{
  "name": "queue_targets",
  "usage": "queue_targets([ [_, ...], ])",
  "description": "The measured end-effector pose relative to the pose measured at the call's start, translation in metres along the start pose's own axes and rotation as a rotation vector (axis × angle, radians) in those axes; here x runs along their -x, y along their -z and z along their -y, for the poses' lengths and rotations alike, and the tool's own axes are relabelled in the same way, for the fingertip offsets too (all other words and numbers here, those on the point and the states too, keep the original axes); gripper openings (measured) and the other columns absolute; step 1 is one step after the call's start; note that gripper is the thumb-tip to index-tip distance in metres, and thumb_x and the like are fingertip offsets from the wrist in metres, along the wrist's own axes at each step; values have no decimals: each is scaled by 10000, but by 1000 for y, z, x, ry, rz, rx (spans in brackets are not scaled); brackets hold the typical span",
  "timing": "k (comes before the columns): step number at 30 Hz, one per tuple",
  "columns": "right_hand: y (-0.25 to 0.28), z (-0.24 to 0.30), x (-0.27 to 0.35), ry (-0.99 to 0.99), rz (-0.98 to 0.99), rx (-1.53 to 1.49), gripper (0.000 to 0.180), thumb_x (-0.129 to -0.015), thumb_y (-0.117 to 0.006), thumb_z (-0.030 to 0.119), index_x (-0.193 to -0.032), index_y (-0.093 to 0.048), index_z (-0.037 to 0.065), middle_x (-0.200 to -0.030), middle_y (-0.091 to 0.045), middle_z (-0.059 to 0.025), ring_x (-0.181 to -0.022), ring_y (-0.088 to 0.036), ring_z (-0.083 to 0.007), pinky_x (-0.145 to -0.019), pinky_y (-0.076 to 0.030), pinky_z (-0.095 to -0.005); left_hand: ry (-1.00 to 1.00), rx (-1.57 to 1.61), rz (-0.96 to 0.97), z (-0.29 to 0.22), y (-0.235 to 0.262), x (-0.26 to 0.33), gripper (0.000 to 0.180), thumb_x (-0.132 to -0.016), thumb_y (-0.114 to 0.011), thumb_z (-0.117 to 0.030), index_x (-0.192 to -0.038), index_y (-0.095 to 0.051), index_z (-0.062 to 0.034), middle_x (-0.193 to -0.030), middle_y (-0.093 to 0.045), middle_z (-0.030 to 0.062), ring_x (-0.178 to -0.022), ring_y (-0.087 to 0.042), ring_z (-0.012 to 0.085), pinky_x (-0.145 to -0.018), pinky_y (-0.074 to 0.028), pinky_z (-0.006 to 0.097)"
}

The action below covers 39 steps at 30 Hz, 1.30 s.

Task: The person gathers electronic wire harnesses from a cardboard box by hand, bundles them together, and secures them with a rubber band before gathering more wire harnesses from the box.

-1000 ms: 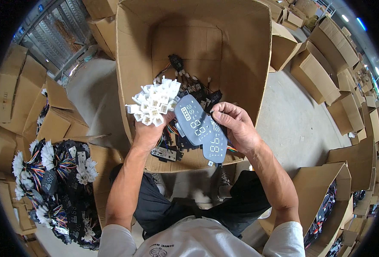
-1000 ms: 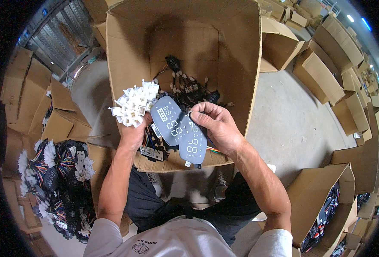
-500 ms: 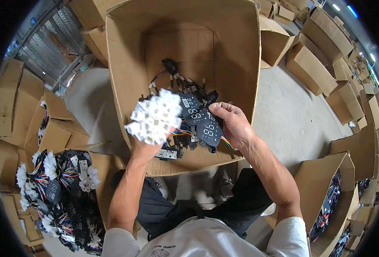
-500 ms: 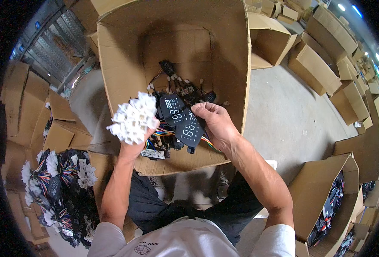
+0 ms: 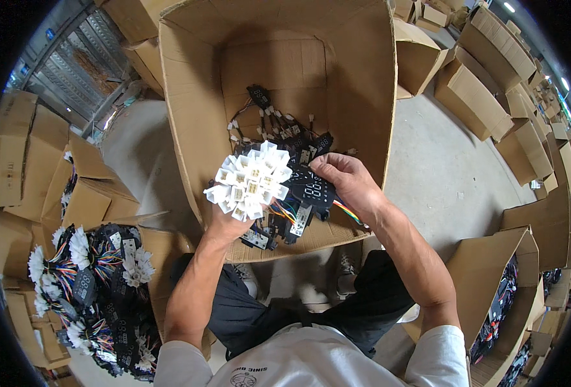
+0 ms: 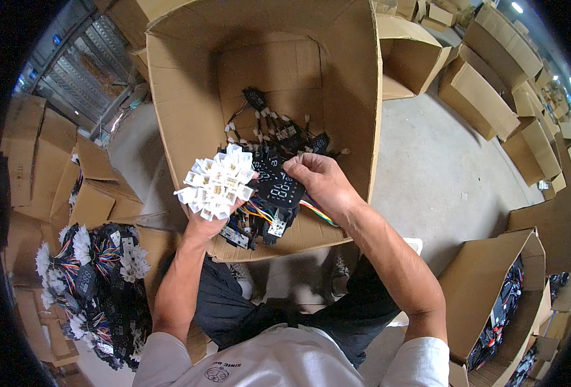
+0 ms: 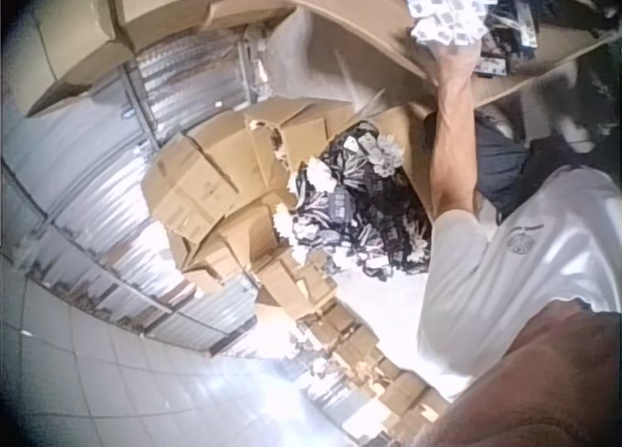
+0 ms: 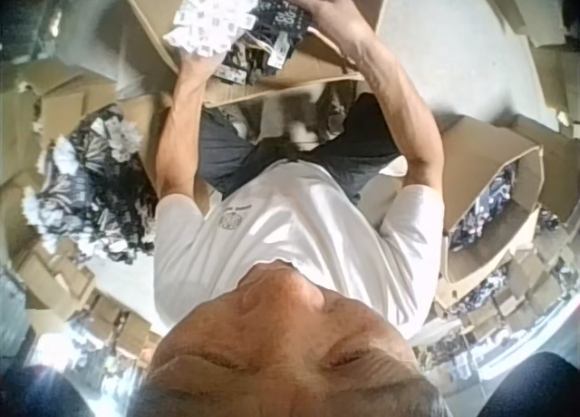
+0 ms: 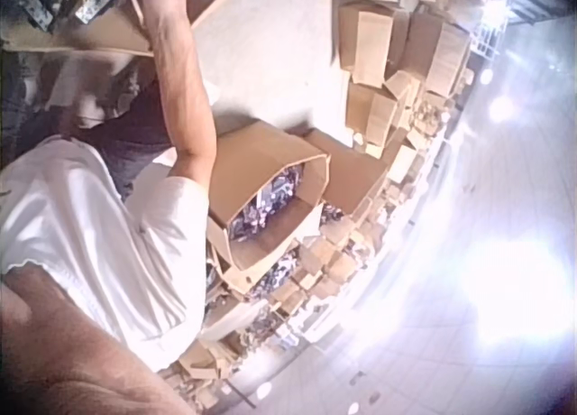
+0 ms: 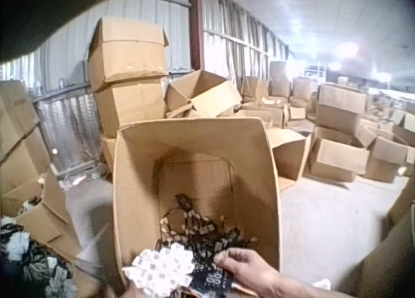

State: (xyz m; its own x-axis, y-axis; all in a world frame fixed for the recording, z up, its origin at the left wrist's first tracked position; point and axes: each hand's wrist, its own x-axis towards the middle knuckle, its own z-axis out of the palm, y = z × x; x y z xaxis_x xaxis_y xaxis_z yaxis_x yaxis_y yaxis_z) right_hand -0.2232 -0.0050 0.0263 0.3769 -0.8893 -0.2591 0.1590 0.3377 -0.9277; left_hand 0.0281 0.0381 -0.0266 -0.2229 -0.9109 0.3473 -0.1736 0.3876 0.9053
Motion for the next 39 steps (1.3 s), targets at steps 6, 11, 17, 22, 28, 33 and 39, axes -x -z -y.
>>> queue_targets([
  [6,-4,32,26,608,95,513,469,-941,-691,367,-1157,-637,-46,-1025,-648,-107,-962,-615,-200,-864,-497,-341,135,178,-187,-22,-9,-12,519,-860,-726,43,-1337,-528,-3,-1173,-689,127,-1076,-668,212,-937,-555,347],
  [11,-13,17,25,792,8,1067,259,-803,-786,48,-1044,-700,10,-989,-666,-139,-881,-663,-307,-759,-556,-354,132,93,-195,-28,-7,-20,416,-833,-778,6,-1216,-618,-22,-1065,-719,95,-975,-674,178,-866,-551,319],
  [17,0,24,25,947,136,991,292,-730,-745,-84,-1006,-710,7,-955,-686,-115,-868,-670,-278,-739,-557,-350,198,219,-114,-33,-3,-20,487,-805,-817,-13,-1250,-619,-8,-1142,-715,69,-1017,-676,146,-896,-540,320],
  [22,-2,33,33,1002,230,1031,435,-611,-669,-166,-1004,-717,14,-982,-693,-117,-896,-671,-293,-772,-560,-368,192,520,11,-5,14,-1,703,-806,-805,-59,-1414,-455,-25,-1320,-609,133,-1175,-632,250,-975,-542,403],
  [28,-9,32,42,1104,300,1117,333,-654,-701,-7,-985,-717,11,-980,-697,-96,-923,-670,-264,-800,-546,-377,291,891,71,-14,29,10,834,-743,-838,-109,-1441,-393,-11,-1395,-549,146,-1263,-577,273,-1046,-484,437],
  [33,-11,30,42,1124,359,1116,344,-637,-704,8,-980,-715,10,-989,-698,-93,-950,-668,-266,-825,-546,-385,155,819,165,-5,40,14,813,-818,-775,-163,-1492,-341,-31,-1476,-478,166,-1305,-540,324,-1074,-459,469],
  [39,-3,41,59,1022,367,1072,387,-602,-683,-55,-981,-709,13,-1017,-693,-110,-979,-665,-289,-848,-542,-398,116,374,119,-20,66,6,690,-779,-805,8,-1388,-482,0,-1237,-659,169,-1068,-688,292,-941,-557,440],
])
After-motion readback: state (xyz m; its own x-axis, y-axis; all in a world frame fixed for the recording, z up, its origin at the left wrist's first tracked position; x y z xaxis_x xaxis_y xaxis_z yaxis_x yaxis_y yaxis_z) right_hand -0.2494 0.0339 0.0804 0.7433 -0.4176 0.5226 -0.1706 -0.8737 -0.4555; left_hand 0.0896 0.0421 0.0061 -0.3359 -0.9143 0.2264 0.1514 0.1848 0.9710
